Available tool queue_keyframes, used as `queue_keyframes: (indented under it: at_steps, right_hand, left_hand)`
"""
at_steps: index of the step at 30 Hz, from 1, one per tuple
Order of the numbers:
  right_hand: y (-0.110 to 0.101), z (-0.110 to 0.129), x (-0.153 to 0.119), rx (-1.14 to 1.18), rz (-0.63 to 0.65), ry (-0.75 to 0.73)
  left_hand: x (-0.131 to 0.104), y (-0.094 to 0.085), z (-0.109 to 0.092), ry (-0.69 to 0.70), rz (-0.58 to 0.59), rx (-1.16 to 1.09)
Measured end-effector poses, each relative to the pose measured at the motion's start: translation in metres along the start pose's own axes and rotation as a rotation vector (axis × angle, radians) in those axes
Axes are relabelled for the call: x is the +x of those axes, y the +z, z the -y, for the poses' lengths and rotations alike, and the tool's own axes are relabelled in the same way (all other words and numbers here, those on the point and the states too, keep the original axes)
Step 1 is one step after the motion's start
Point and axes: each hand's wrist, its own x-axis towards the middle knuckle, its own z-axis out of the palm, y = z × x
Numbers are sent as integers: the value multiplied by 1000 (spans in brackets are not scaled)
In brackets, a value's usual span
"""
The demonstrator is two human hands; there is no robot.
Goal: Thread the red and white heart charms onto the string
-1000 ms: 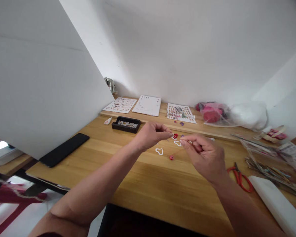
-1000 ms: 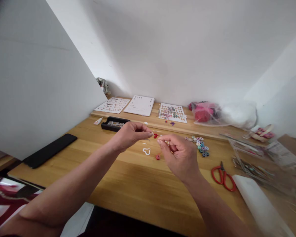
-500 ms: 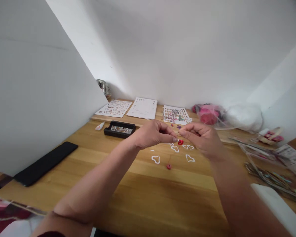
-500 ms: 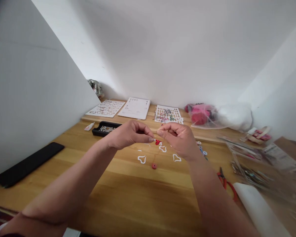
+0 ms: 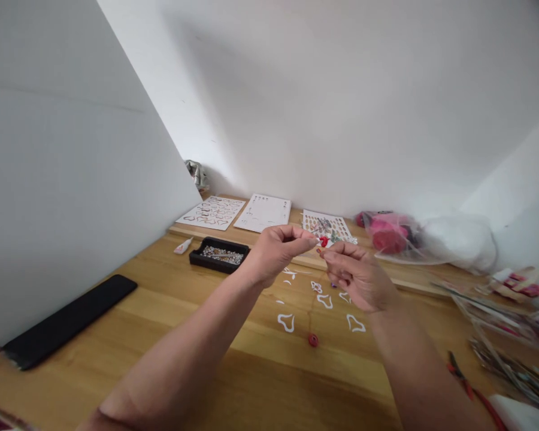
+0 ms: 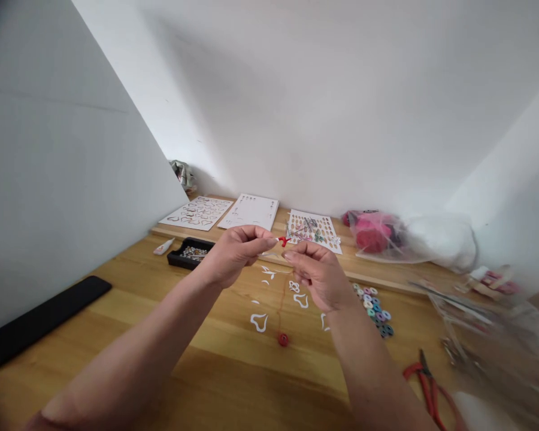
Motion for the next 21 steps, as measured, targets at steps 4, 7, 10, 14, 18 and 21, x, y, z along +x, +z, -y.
queue_keyframes:
  at_steps: [4,7,10,14,18,21]
  right_hand:
    - [4,1,-5,-250,-43,-110]
    - [5,4,-15,-538,-119,-261]
    - [5,9,-26,-721,-182,-423]
    - [6,14,-34,-889,-187,-565]
    - [3,16,-32,-948,-193,-599]
    - [-2,15,-29,-912,-179,-568]
  left_hand:
    - [1,-3,3,10,-68,-1]
    - [2,-6,6,37,-72,81]
    - [1,-8,10,33,-36,191]
    - [0,-10,14,-7,55,289]
    - [-2,-9,13,-53,146,357]
    - [-3,-7,10,-75,222,364]
